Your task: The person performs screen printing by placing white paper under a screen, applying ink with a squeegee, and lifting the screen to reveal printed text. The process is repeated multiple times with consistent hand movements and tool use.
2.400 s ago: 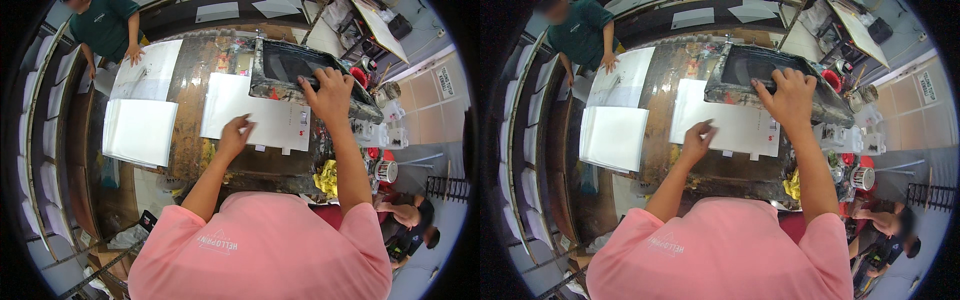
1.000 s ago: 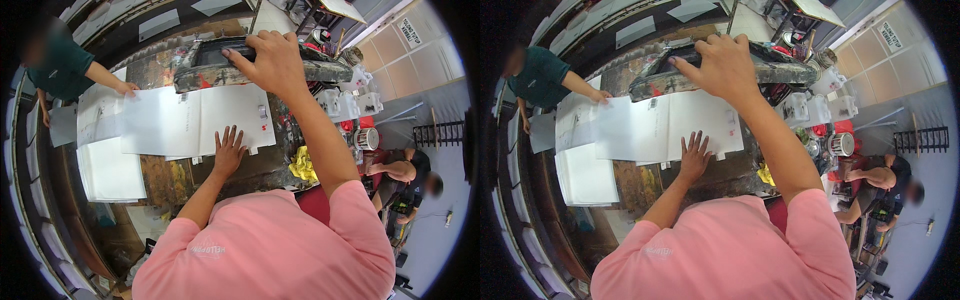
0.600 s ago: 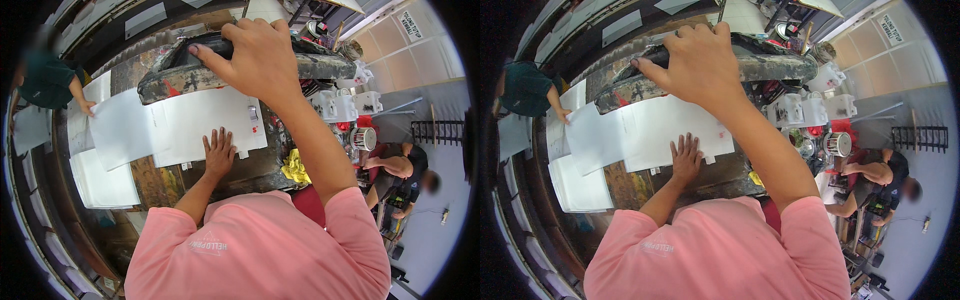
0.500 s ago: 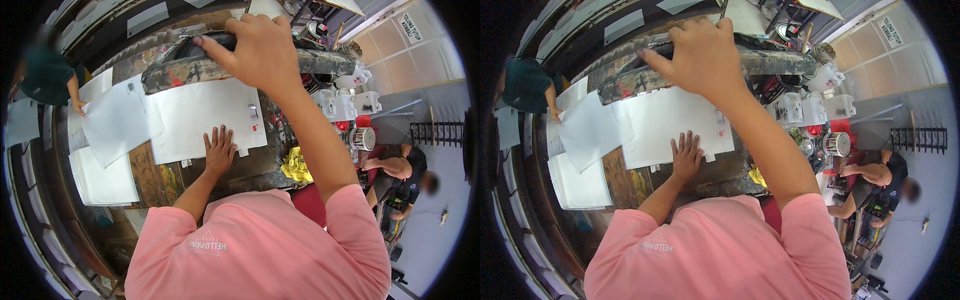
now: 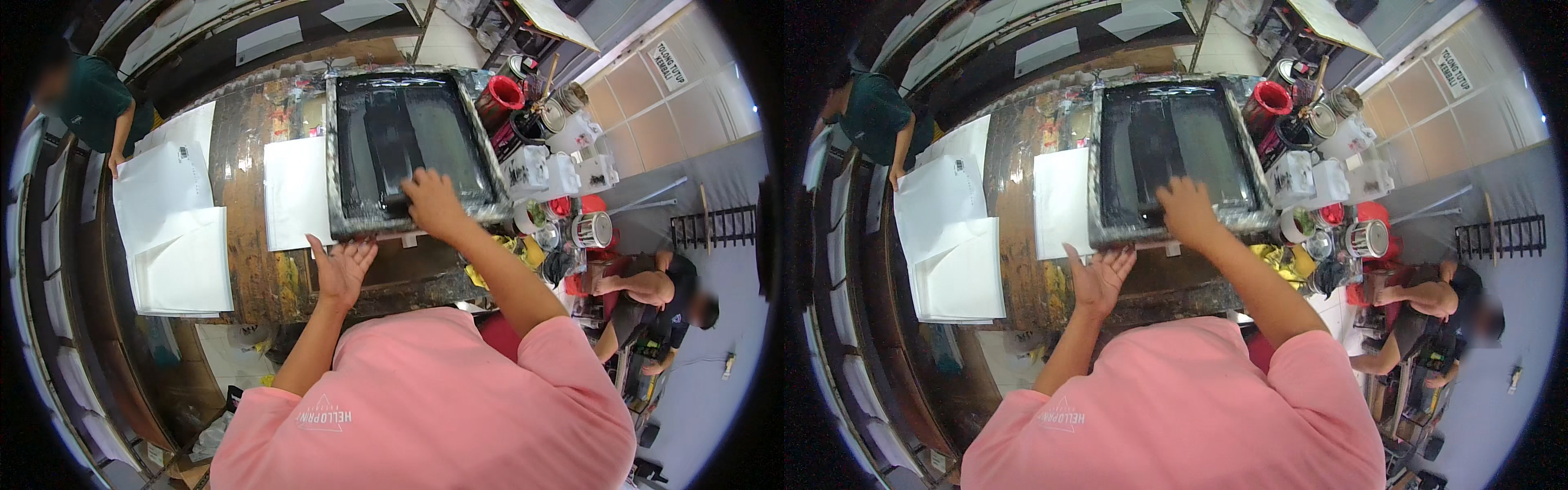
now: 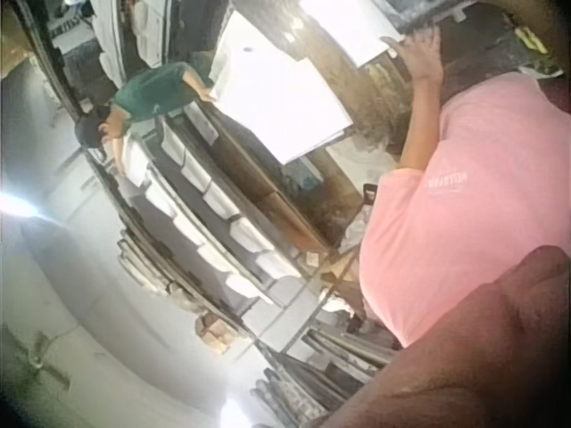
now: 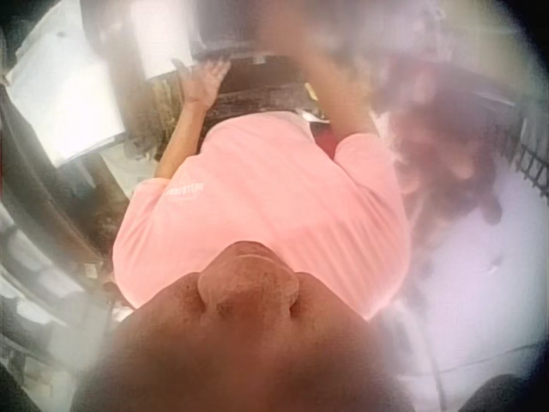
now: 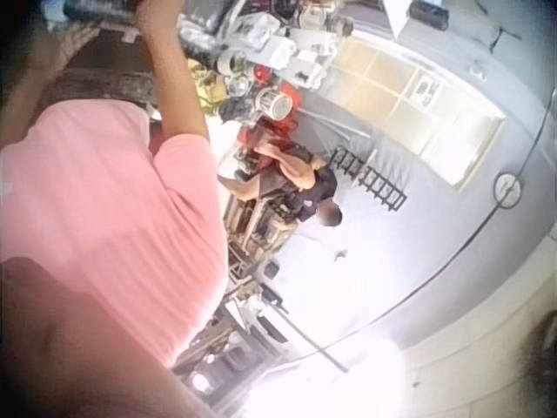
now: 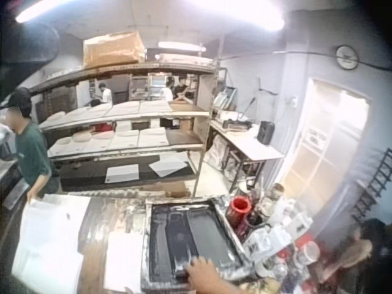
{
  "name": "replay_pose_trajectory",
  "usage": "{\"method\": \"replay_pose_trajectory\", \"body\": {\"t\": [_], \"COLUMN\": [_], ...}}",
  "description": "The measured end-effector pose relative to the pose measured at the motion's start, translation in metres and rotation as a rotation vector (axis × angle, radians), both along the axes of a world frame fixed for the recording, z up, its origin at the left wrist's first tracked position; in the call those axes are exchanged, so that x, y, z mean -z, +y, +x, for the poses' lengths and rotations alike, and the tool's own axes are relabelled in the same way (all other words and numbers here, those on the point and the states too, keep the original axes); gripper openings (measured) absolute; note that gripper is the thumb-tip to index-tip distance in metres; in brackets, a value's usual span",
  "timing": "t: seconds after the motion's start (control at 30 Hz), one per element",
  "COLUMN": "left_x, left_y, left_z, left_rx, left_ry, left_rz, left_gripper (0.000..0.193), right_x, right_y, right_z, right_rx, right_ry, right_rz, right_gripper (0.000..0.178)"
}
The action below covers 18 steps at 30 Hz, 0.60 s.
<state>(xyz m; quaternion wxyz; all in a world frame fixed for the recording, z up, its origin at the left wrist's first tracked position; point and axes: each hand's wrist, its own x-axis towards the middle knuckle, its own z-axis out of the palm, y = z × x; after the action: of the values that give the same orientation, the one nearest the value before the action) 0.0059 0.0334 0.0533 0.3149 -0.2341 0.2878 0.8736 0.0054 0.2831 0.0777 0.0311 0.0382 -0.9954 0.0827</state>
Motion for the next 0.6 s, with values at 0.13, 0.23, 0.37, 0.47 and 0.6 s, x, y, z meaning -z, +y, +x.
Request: {"method": "replay_pose_trajectory", "body": {"t": [0.13,0.23,0.37,0.47,0.6], "left_x": [0.088,0.097,0.100,0.108,0.103], "left_y": [-0.015,-0.008,-0.009,-0.010,-0.007], "left_z": [-0.003,-0.008,-0.007,-0.005,-0.008], "left_rx": [0.157,0.172,0.197,0.198,0.201], "left_ry": [-0.069,-0.153,-0.191,-0.230,-0.233], "left_rz": [-0.075,-0.182,-0.256,-0.297,-0.306], "left_gripper": [0.148,0.152,0.149,0.146,0.145], "right_x": [0.064,0.090,0.104,0.118,0.125], "right_y": [-0.016,-0.025,-0.020,-0.001,0.035], "right_z": [0.033,0.041,0.012,-0.057,-0.157], "right_rx": [0.002,0.034,0.014,0.054,0.115], "right_ry": [-0.046,-0.109,-0.038,0.014,0.041], "right_rz": [-0.063,-0.047,-0.020,-0.001,0.075], "right_gripper": [0.046,0.049,0.045,0.041,0.040]}}
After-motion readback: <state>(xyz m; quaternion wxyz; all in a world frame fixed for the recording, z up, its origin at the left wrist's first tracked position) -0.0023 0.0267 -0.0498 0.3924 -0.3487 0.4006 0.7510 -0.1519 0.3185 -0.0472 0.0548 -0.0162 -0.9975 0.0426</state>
